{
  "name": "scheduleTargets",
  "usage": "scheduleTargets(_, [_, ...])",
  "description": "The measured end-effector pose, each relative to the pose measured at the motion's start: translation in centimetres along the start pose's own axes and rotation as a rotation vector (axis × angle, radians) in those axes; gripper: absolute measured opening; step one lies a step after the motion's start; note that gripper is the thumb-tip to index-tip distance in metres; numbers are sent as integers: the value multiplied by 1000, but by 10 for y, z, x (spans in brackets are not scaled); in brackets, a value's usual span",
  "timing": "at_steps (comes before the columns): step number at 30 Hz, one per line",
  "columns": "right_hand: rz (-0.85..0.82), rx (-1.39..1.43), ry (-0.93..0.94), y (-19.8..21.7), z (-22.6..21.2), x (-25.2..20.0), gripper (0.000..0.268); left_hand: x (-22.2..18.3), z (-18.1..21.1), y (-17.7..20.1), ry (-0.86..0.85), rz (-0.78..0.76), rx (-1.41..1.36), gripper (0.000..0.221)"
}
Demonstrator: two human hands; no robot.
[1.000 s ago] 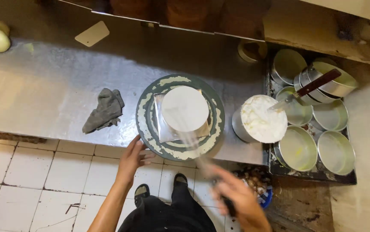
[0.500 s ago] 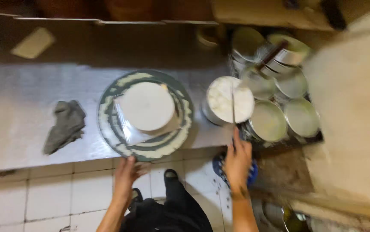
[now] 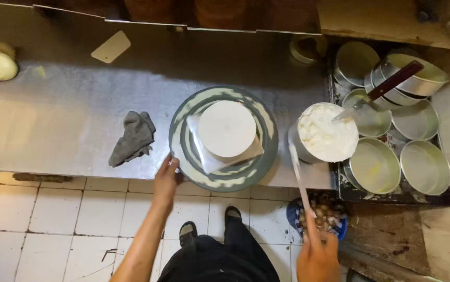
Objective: Applying and smoothing white icing onto a round cake using an offset spatula on a turntable.
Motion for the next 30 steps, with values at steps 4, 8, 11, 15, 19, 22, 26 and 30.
scheduleTargets(4, [178, 194, 221, 35, -78, 25, 55, -30, 2, -16, -7, -49, -38, 54])
scheduleTargets(8, [149, 168, 325, 45, -127, 38, 62, -32, 0, -20, -20, -99, -68, 56])
scheduleTargets(11, [75, 36, 256, 40, -138, 46, 62, -30, 1, -16, -16, -91, -57, 55])
scheduleTargets(15, [7, 77, 234, 39, -149, 51, 59, -33, 5, -18, -21, -114, -50, 52])
scheduleTargets(19, [50, 82, 289, 40, -157, 51, 60, -36, 3, -19, -2, -96, -42, 59])
scheduleTargets(22, [16, 82, 301, 36, -162, 48, 63, -35, -3, -19, -5, -100, -70, 56])
scheduleTargets(26, [10, 80, 313, 30, -165, 45, 59, -39, -7, -22, 27, -96, -76, 54])
scheduleTargets(30, [-6, 169, 361, 23, -172, 40, 56, -48, -11, -22, 60, -77, -72, 55])
Point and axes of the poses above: each hand's wrist, its own x-axis towards the middle knuckle, its own y-axis out of the back of the hand, z = x × y, the point moved 10 cm from there along x, towards the middle knuckle, and after that the axes turned 1 degree about x, right-handed, at the moved point
